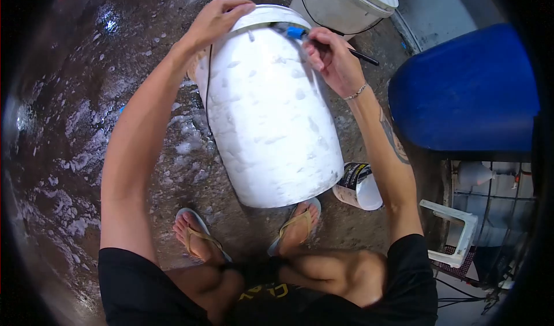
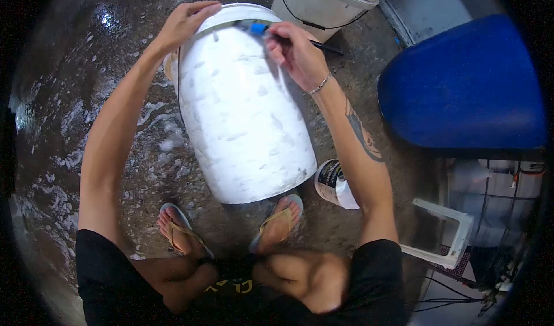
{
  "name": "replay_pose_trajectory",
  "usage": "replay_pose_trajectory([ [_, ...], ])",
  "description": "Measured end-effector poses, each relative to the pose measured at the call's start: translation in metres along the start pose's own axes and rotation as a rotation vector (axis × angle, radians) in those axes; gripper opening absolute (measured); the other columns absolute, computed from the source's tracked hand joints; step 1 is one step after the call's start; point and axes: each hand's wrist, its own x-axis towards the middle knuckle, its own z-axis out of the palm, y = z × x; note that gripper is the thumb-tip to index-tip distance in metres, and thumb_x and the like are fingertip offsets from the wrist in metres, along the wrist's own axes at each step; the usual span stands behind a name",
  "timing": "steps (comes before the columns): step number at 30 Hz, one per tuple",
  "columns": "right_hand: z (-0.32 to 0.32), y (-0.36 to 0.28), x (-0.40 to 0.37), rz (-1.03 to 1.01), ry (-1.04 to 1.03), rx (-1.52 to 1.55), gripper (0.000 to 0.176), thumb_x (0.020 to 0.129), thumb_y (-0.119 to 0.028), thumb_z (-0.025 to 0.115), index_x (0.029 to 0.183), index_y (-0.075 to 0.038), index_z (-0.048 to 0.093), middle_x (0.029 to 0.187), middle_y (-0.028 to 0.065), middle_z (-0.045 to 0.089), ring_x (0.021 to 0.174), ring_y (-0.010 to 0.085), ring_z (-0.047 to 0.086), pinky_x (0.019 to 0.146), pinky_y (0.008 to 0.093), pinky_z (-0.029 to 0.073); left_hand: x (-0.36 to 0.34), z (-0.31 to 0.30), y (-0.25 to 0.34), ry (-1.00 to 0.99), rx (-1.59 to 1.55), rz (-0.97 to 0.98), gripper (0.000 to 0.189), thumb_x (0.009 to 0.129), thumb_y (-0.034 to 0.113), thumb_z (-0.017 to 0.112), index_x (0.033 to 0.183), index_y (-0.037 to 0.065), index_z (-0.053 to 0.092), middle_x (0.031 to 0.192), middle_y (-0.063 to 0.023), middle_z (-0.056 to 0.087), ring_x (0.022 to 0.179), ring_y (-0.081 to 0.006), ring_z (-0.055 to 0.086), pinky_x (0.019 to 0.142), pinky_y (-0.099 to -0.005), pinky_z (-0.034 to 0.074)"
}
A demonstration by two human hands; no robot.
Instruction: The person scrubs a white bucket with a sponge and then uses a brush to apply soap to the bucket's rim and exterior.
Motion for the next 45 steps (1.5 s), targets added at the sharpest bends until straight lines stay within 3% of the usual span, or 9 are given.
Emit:
replay_pose_trajectory([
  [2, 0.010, -0.009, -0.006, 0.100, -0.338, -0.137, 0.022, 0.100, -0.017, 0.047, 0.101, 0.001, 0.059, 0.079, 0.0074, 0.059, 0.057, 0.0076, 0.046, 0.052, 0.0210, 0.039, -0.008, -0.007, -0.008, 0.003, -0.031, -0.019, 0.046, 0.099, 0.043, 0.055, 0.129, 0.010, 0.067, 0.115, -0.0109, 0.071, 0.093, -0.0192, 0.070, 0.083, -0.0312, 0.056],
  [7, 0.039, 0.009, 0.009, -0.103, -0.128, -0.197, 0.023, 0.102, -0.018, 0.047, 0.099, 0.000, 0.061, 0.078, 0.0038, 0.058, 0.058, 0.0065, 0.046, 0.053, 0.0202, 0.040, -0.013, -0.012, -0.022, 0.080, 0.078, 0.042, 0.049, 0.100, 0.045, 0.055, 0.130, 0.008, 0.065, 0.116, -0.0102, 0.070, 0.097, -0.0172, 0.068, 0.085, -0.0306, 0.054],
  [10, 0.058, 0.005, -0.015, 0.052, -0.396, -0.461, 0.024, 0.102, -0.017, 0.045, 0.097, -0.001, 0.062, 0.077, 0.0033, 0.059, 0.059, 0.0064, 0.049, 0.053, 0.0196, 0.041, -0.015, -0.021, -0.018, -0.020, -0.035, 0.005, 0.049, 0.099, 0.044, 0.057, 0.130, 0.006, 0.065, 0.115, -0.0088, 0.070, 0.099, -0.0149, 0.066, 0.085, -0.0296, 0.053],
  [24, 0.059, 0.013, -0.010, -0.384, -0.154, -0.982, 0.028, 0.095, -0.021, 0.047, 0.094, -0.006, 0.071, 0.081, 0.0111, 0.071, 0.073, 0.0188, 0.067, 0.066, 0.0332, 0.052, -0.024, -0.026, -0.017, -0.020, -0.117, -0.086, 0.048, 0.101, 0.039, 0.057, 0.131, 0.002, 0.062, 0.117, -0.0061, 0.068, 0.101, -0.0103, 0.061, 0.088, -0.0239, 0.049],
  [28, 0.070, 0.012, -0.022, -0.358, -0.421, -0.903, 0.029, 0.097, -0.021, 0.045, 0.097, -0.007, 0.071, 0.083, 0.0115, 0.071, 0.071, 0.0203, 0.067, 0.067, 0.0344, 0.052, -0.024, -0.034, -0.019, -0.096, -0.162, -0.134, 0.049, 0.100, 0.041, 0.057, 0.132, 0.004, 0.063, 0.118, -0.0067, 0.068, 0.100, -0.0114, 0.062, 0.087, -0.0254, 0.050],
  [31, 0.044, 0.003, -0.019, -0.372, -0.107, -0.945, 0.030, 0.099, -0.022, 0.045, 0.098, -0.007, 0.072, 0.081, 0.0089, 0.071, 0.065, 0.0144, 0.063, 0.063, 0.0304, 0.051, -0.029, -0.033, -0.024, -0.040, -0.101, -0.093, 0.049, 0.101, 0.041, 0.056, 0.133, 0.005, 0.062, 0.116, -0.0067, 0.068, 0.101, -0.0117, 0.063, 0.087, -0.0259, 0.051],
  [42, 0.048, 0.015, -0.008, -0.378, -0.104, -0.922, 0.027, 0.098, -0.019, 0.048, 0.096, -0.006, 0.071, 0.071, 0.0071, 0.065, 0.061, 0.0171, 0.058, 0.064, 0.0319, 0.048, -0.029, -0.026, -0.014, -0.016, -0.098, -0.084, 0.047, 0.100, 0.042, 0.056, 0.132, 0.007, 0.063, 0.117, -0.0065, 0.068, 0.101, -0.0122, 0.063, 0.088, -0.0272, 0.052],
  [44, 0.054, 0.030, -0.005, -0.705, -0.296, -0.925, 0.027, 0.097, -0.020, 0.048, 0.096, -0.006, 0.072, 0.072, 0.0064, 0.065, 0.061, 0.0148, 0.058, 0.063, 0.0302, 0.048, -0.023, -0.025, -0.012, -0.040, -0.132, -0.136, 0.048, 0.100, 0.043, 0.056, 0.132, 0.007, 0.063, 0.116, -0.0066, 0.069, 0.101, -0.0127, 0.063, 0.088, -0.0282, 0.052],
  [45, 0.064, 0.018, -0.016, -0.503, -0.405, -0.949, 0.027, 0.097, -0.020, 0.048, 0.096, -0.005, 0.071, 0.075, 0.0063, 0.066, 0.063, 0.0137, 0.058, 0.064, 0.0302, 0.049, -0.020, -0.023, -0.012, -0.044, -0.132, -0.133, 0.048, 0.100, 0.043, 0.056, 0.132, 0.007, 0.063, 0.116, -0.0066, 0.069, 0.101, -0.0127, 0.063, 0.088, -0.0282, 0.052],
])
